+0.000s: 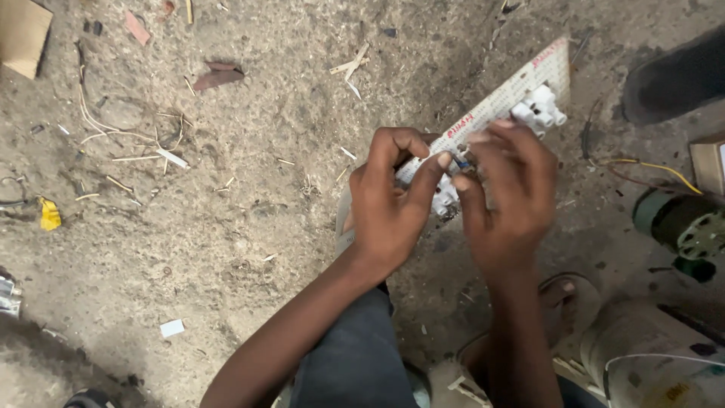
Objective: The person picks up a white plastic electrical switchboard and inserts small white plastic components into its slots. They repeatedly adjust and reposition the components within the board while holding it with both hands.
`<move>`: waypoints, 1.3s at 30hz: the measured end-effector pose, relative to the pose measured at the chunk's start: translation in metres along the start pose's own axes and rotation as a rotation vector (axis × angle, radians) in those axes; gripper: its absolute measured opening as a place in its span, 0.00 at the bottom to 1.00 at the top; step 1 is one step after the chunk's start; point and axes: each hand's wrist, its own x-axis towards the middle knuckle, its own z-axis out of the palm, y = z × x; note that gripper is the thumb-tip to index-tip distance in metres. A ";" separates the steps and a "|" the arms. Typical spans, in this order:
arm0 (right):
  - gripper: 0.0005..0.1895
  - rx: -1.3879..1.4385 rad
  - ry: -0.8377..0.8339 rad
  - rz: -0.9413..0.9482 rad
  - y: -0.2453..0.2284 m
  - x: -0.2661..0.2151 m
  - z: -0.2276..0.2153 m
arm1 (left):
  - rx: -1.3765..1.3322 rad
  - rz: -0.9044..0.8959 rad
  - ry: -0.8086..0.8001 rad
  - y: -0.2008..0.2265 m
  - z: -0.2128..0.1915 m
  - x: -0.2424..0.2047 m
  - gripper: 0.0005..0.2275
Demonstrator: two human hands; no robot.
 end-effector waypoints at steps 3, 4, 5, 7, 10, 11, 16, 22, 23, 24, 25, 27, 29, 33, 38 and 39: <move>0.09 -0.135 0.038 0.010 0.024 -0.026 0.000 | 0.008 -0.021 -0.008 -0.004 0.002 -0.004 0.09; 0.09 -0.134 0.040 0.006 0.025 -0.023 -0.001 | 0.008 -0.016 -0.006 -0.004 0.002 -0.003 0.09; 0.14 -0.145 0.056 -0.001 0.024 -0.022 -0.003 | 0.014 -0.013 -0.005 -0.005 0.002 -0.003 0.09; 0.20 -0.157 0.068 -0.002 0.020 -0.015 -0.003 | 0.020 -0.016 -0.006 -0.006 0.001 -0.005 0.09; 0.18 -0.312 -0.017 -0.212 0.023 -0.013 -0.005 | 0.055 -0.001 -0.019 -0.006 0.003 -0.007 0.09; 0.19 -0.247 0.027 -0.095 0.033 -0.020 -0.006 | 0.064 0.006 -0.013 -0.008 0.002 -0.007 0.09; 0.22 -0.268 -0.045 -0.140 0.033 -0.021 -0.012 | 0.065 -0.005 -0.018 -0.003 0.002 -0.006 0.09; 0.30 -0.232 0.108 0.027 0.041 -0.024 -0.001 | 0.108 -0.033 -0.026 -0.004 0.001 -0.006 0.09; 0.29 -0.340 0.048 -0.080 0.035 -0.021 0.000 | 0.090 -0.018 -0.027 -0.003 0.002 -0.006 0.09; 0.29 -0.447 -0.013 -0.188 0.029 -0.019 0.002 | 0.071 -0.003 -0.027 -0.003 0.004 -0.006 0.09; 0.29 -0.449 -0.017 -0.186 0.035 -0.023 0.002 | 0.068 -0.007 -0.027 -0.003 0.006 -0.006 0.09; 0.32 -0.459 0.140 -0.050 0.046 -0.032 0.006 | 0.059 -0.007 -0.024 0.000 0.005 -0.007 0.09; 0.31 -0.451 0.122 -0.114 0.051 -0.035 0.006 | 0.068 -0.001 -0.016 -0.003 0.004 -0.007 0.09; 0.27 -0.418 0.058 -0.097 0.035 -0.025 0.009 | 0.063 0.019 -0.002 -0.002 0.005 -0.003 0.09; 0.25 -0.279 0.286 0.068 0.074 -0.022 -0.004 | 0.047 -0.015 -0.006 -0.005 -0.002 -0.006 0.09; 0.27 -0.108 0.316 0.198 0.081 -0.025 -0.014 | 0.008 -0.030 -0.013 -0.007 -0.001 -0.007 0.09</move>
